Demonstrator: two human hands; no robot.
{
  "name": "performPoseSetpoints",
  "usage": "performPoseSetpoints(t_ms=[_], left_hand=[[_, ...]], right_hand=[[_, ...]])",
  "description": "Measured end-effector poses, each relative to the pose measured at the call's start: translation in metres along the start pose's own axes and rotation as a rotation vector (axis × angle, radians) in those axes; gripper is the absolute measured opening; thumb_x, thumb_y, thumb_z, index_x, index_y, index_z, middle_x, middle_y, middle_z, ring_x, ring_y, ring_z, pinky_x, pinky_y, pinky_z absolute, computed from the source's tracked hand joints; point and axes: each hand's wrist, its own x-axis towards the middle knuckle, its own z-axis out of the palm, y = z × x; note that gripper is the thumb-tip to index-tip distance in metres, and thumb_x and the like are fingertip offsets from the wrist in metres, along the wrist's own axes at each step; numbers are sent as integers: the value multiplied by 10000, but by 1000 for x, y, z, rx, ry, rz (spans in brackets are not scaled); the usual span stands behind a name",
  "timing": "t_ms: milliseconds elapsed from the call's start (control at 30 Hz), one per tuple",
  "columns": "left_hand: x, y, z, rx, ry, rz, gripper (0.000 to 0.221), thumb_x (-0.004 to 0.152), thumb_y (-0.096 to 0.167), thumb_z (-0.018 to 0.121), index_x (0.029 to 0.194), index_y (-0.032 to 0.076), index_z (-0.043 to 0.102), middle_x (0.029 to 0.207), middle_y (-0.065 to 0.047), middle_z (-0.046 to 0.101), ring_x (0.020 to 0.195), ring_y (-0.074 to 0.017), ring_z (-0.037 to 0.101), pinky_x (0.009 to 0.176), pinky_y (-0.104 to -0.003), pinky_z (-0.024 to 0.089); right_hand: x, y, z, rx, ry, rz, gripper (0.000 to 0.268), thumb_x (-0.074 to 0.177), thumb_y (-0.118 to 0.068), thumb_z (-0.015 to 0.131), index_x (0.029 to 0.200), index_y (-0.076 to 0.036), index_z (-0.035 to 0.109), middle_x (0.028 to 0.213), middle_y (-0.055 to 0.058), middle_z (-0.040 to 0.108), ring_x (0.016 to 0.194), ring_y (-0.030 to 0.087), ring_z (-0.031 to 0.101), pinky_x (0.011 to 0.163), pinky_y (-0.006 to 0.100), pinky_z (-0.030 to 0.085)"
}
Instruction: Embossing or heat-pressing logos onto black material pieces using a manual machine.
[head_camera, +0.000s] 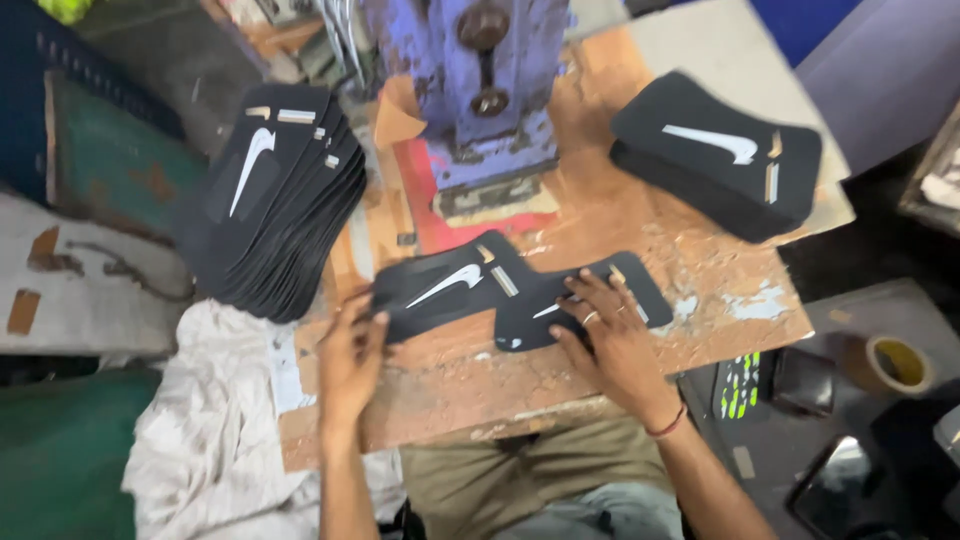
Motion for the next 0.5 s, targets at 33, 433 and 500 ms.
performPoseSetpoints(t_ms=[33, 433, 500], left_hand=[[-15, -15, -11, -84, 25, -71, 309, 1003, 129, 611, 1298, 36, 598, 839, -86, 750, 639, -122, 705, 543, -254, 551], [-49, -47, -43, -409, 116, -152, 205, 1074, 100, 510, 1258, 17, 544, 1097, -61, 698, 936, -104, 665, 720, -288, 619], [-49, -46, -42, -399, 124, -145, 209, 1081, 107, 508, 1266, 15, 538, 1081, -62, 694, 932, -108, 669, 731, -291, 626]], right_hand=[[-2, 1, 1, -9, 8, 1, 330, 896, -251, 736, 1138, -32, 691, 1326, 141, 634, 1375, 353, 517, 1188, 552, 333], [-2, -2, 1, -22, 93, 30, 212, 905, -161, 762, 1078, -64, 686, 1264, 112, 666, 1318, 325, 584, 1208, 540, 379], [-4, -2, 1, -21, 89, 33, 213, 907, -158, 762, 1081, -62, 687, 1267, 113, 665, 1318, 325, 583, 1208, 541, 373]])
